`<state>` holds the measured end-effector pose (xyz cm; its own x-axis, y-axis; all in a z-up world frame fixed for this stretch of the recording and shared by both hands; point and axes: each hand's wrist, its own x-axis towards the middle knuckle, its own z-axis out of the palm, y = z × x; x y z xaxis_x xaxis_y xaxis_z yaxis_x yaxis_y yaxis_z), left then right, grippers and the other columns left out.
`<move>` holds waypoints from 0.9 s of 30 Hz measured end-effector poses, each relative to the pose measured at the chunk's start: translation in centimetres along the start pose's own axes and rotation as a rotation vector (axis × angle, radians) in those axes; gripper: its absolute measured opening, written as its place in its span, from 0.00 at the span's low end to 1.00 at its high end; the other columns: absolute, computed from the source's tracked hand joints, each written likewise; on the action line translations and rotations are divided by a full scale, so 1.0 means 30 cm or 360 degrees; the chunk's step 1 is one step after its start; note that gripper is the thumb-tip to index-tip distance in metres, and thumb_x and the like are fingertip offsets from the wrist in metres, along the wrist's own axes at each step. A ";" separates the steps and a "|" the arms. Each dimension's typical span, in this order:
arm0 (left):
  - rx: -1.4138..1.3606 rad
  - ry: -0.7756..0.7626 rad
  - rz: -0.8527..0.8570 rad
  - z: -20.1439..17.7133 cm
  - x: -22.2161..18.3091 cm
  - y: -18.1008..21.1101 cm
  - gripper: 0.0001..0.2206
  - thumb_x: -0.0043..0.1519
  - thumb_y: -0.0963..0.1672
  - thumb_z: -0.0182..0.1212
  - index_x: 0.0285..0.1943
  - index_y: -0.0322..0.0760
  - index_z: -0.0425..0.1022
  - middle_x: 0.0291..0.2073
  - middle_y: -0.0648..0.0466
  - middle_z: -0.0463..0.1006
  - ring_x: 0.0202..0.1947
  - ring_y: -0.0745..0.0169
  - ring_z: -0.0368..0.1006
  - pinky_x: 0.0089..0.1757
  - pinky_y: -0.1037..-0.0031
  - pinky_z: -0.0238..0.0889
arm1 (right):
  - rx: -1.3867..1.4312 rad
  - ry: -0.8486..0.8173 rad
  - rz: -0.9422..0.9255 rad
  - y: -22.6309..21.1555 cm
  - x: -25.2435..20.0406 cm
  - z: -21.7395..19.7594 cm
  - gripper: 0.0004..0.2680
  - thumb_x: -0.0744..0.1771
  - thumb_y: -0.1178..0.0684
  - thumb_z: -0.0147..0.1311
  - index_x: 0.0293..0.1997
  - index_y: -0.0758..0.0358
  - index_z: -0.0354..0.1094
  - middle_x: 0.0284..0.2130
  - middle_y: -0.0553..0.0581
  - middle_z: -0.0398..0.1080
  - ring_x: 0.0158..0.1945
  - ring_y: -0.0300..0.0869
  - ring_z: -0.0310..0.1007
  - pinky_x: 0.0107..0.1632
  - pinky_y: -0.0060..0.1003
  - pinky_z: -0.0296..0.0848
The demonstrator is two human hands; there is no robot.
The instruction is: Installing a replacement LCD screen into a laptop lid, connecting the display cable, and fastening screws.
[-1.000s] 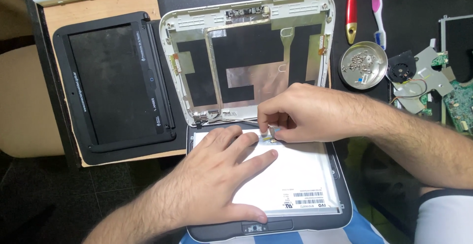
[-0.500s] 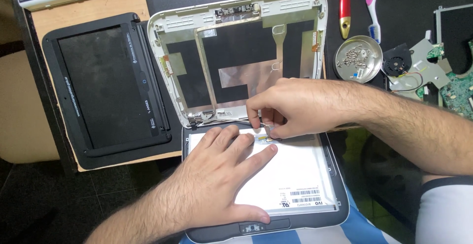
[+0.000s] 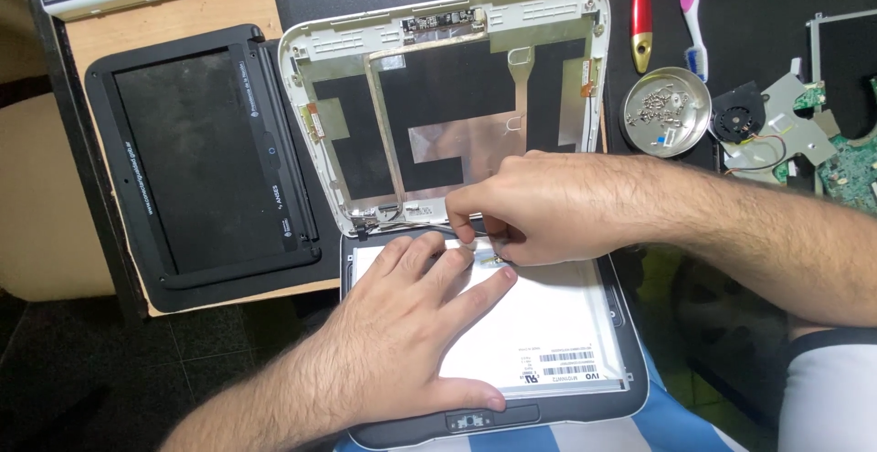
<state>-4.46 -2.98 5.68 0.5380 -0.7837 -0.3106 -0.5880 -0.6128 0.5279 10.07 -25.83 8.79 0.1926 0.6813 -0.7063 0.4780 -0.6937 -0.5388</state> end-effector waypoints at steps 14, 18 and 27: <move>0.0049 0.0139 -0.0024 0.007 -0.010 0.011 0.54 0.68 0.76 0.61 0.95 0.50 0.64 0.84 0.33 0.64 0.75 0.25 0.63 0.68 0.29 0.58 | -0.0060 0.0004 -0.0083 -0.003 -0.001 0.011 0.09 0.74 0.49 0.65 0.61 0.39 0.73 0.33 0.42 0.88 0.38 0.41 0.87 0.40 0.43 0.82; 0.0051 0.0140 -0.0019 0.011 -0.008 0.008 0.54 0.68 0.76 0.61 0.96 0.50 0.63 0.85 0.34 0.63 0.77 0.25 0.62 0.68 0.29 0.57 | -0.0060 0.0012 -0.0102 0.000 -0.001 0.017 0.11 0.74 0.47 0.66 0.63 0.38 0.72 0.38 0.42 0.89 0.39 0.42 0.90 0.40 0.44 0.85; -0.0020 0.0230 0.0074 -0.013 -0.023 0.001 0.51 0.68 0.74 0.61 0.91 0.44 0.69 0.69 0.37 0.73 0.70 0.25 0.66 0.66 0.31 0.60 | 0.0121 0.0326 -0.0177 0.098 -0.094 0.040 0.16 0.71 0.37 0.75 0.61 0.46 0.78 0.52 0.46 0.87 0.52 0.42 0.92 0.54 0.45 0.90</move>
<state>-4.61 -2.43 6.22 0.5925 -0.7876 -0.1689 -0.6072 -0.5745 0.5489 9.91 -30.08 8.64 0.3161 0.7822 -0.5368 0.4416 -0.6222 -0.6465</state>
